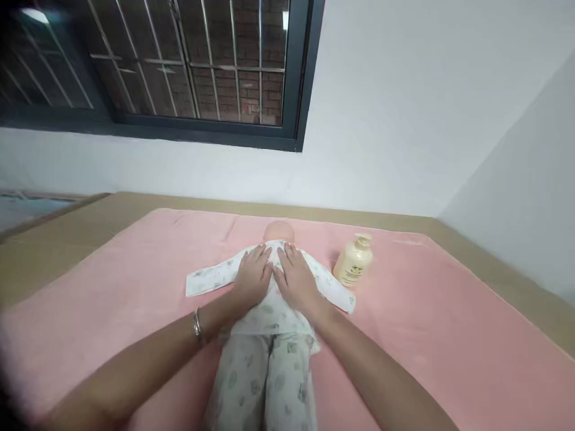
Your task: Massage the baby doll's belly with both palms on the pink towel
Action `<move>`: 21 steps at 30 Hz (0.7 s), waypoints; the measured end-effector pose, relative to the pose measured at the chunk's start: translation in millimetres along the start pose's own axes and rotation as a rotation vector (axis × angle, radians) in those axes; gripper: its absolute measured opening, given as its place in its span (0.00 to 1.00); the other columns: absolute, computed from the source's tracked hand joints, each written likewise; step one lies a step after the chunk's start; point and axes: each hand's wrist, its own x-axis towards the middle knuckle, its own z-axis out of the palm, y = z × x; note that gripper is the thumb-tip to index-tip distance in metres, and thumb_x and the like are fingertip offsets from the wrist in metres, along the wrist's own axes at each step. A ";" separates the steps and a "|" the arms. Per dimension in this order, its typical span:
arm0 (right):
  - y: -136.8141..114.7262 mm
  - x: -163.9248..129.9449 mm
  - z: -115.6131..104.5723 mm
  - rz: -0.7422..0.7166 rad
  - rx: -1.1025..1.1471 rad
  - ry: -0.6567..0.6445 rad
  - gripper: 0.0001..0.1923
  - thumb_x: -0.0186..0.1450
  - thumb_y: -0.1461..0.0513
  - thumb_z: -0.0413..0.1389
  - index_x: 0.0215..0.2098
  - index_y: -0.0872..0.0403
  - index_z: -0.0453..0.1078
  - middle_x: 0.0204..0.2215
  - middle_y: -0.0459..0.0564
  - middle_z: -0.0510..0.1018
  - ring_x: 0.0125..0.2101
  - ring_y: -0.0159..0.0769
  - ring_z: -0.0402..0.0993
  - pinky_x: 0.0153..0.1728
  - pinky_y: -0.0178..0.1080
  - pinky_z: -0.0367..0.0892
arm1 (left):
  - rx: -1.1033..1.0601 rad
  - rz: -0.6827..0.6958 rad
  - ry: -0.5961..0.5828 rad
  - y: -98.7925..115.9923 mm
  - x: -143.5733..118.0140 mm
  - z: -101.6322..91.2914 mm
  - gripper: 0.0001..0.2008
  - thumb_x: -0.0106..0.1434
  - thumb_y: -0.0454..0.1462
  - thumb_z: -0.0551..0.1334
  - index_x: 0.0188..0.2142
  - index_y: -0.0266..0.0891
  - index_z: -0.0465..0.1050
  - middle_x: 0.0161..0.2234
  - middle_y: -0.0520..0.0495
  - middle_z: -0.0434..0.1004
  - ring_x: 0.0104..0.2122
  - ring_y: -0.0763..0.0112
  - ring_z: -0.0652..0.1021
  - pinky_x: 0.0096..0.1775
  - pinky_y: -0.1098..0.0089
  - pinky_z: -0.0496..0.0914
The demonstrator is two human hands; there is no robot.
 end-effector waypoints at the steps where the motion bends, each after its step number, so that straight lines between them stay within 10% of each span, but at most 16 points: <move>1: -0.2 0.3 -0.2 0.001 0.003 0.003 0.30 0.72 0.53 0.39 0.65 0.63 0.52 0.66 0.64 0.52 0.66 0.48 0.43 0.63 0.54 0.46 | -0.002 0.000 -0.001 -0.1 0.5 -0.1 0.23 0.68 0.36 0.45 0.59 0.33 0.61 0.61 0.37 0.62 0.62 0.56 0.61 0.61 0.49 0.53; 21: -2.0 0.3 -0.8 0.030 0.010 0.010 0.29 0.72 0.53 0.39 0.65 0.61 0.54 0.65 0.61 0.53 0.66 0.45 0.44 0.64 0.52 0.46 | 0.001 0.006 0.031 -1.5 1.3 0.2 0.22 0.66 0.37 0.48 0.58 0.35 0.64 0.59 0.39 0.66 0.60 0.57 0.64 0.61 0.52 0.55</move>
